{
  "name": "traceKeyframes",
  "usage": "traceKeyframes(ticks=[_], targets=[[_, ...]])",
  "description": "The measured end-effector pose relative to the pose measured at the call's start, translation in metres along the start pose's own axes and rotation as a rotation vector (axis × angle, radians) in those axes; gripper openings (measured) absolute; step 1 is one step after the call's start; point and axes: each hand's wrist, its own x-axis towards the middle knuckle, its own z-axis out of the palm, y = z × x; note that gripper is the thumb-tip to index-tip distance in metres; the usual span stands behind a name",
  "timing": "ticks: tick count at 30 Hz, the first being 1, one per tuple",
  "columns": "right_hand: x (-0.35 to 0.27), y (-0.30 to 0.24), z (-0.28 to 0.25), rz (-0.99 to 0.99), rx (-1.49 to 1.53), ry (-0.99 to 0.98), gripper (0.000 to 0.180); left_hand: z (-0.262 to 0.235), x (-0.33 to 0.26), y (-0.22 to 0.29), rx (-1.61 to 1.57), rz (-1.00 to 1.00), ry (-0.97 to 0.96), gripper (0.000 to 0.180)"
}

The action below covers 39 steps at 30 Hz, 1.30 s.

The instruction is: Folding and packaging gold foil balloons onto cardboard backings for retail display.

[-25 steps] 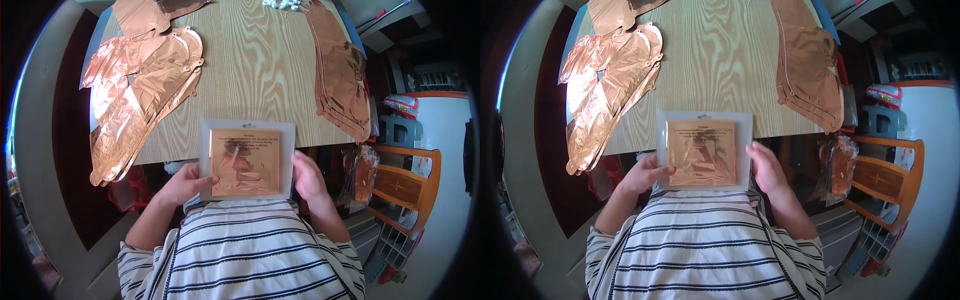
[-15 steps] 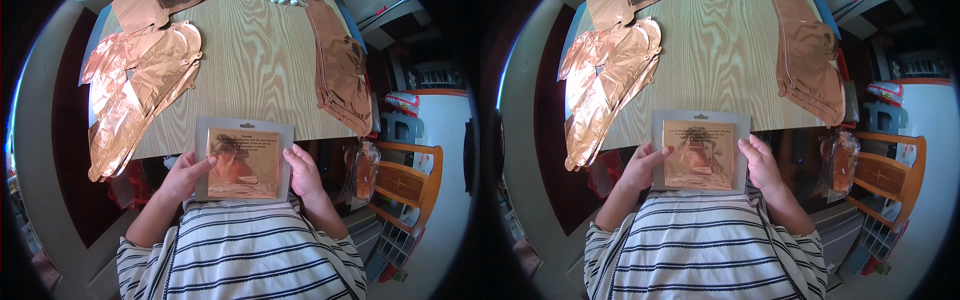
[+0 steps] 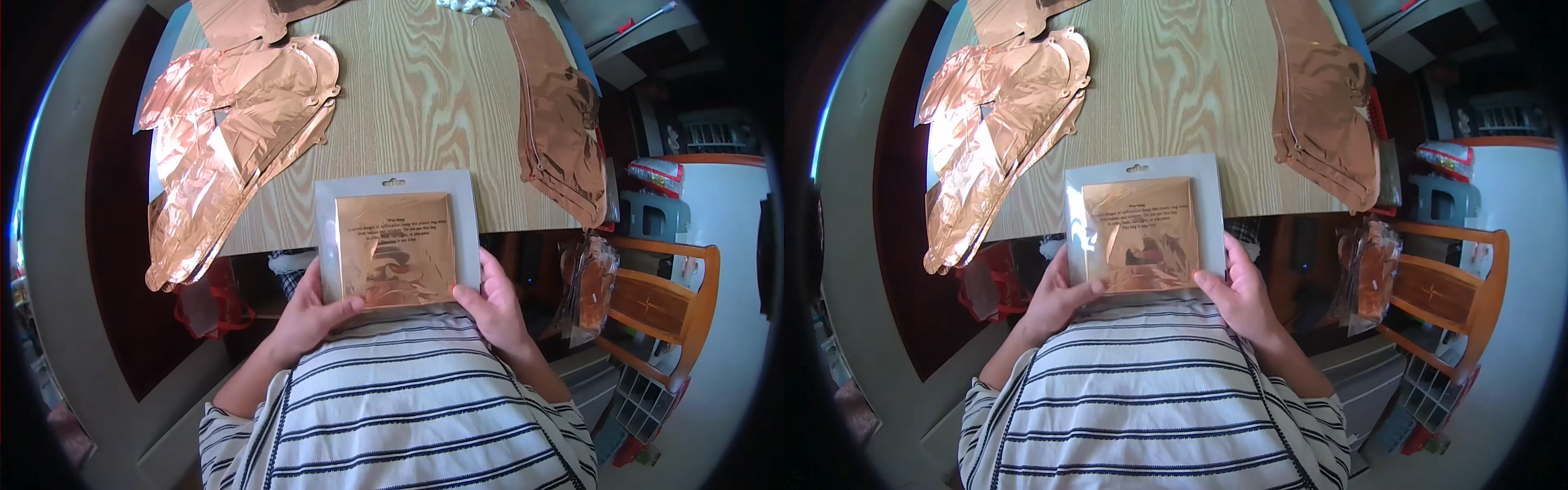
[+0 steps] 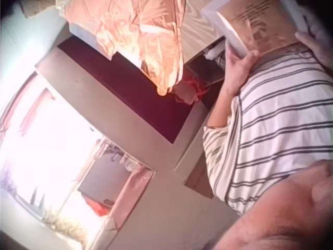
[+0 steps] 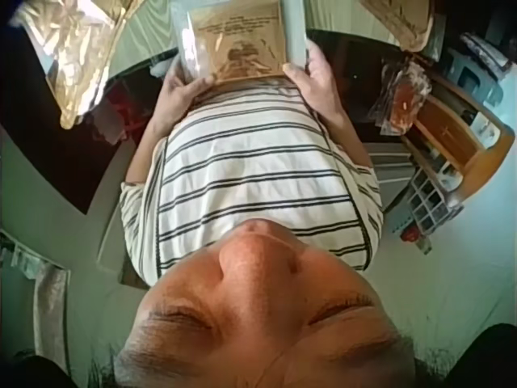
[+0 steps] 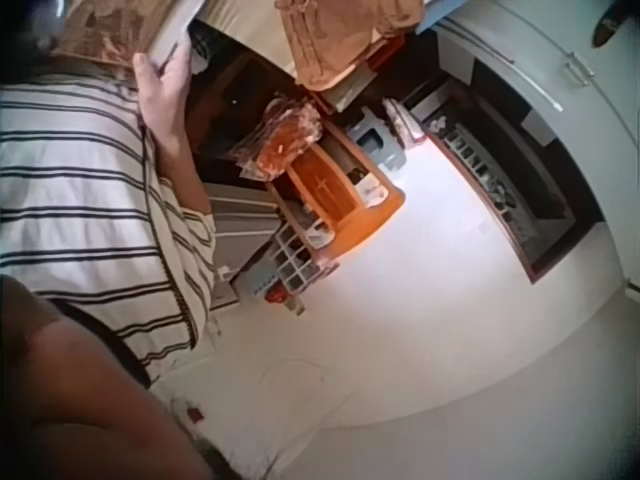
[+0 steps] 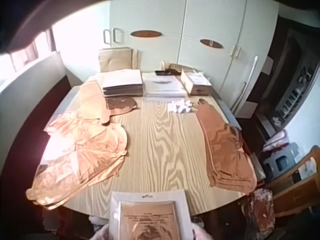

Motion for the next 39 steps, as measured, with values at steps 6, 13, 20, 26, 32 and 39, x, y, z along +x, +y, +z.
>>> traceKeyframes(ticks=[6,13,20,26,32,39], targets=[[-0.012,0.006,-0.009,-0.017,0.105,-0.104,0.086,0.001,-0.012,-0.020,0.056,0.282,0.017,0.094],[-0.002,0.012,-0.005,-0.096,-0.006,0.085,0.069,0.004,0.009,-0.031,0.205,0.385,0.144,0.092],[0.019,0.037,-0.018,-0.097,0.120,0.262,0.033,0.002,0.025,-0.009,1.035,0.423,0.260,0.099],[0.024,0.032,-0.004,-0.098,0.168,0.209,0.037,0.021,0.012,0.036,1.651,0.748,0.421,0.110],[0.037,0.026,-0.001,-0.018,0.173,0.219,0.022,0.011,0.072,0.006,1.676,1.020,0.013,0.083],[0.042,0.011,0.005,0.026,0.077,0.325,0.023,0.012,0.083,0.019,1.723,1.009,-0.027,0.081]])
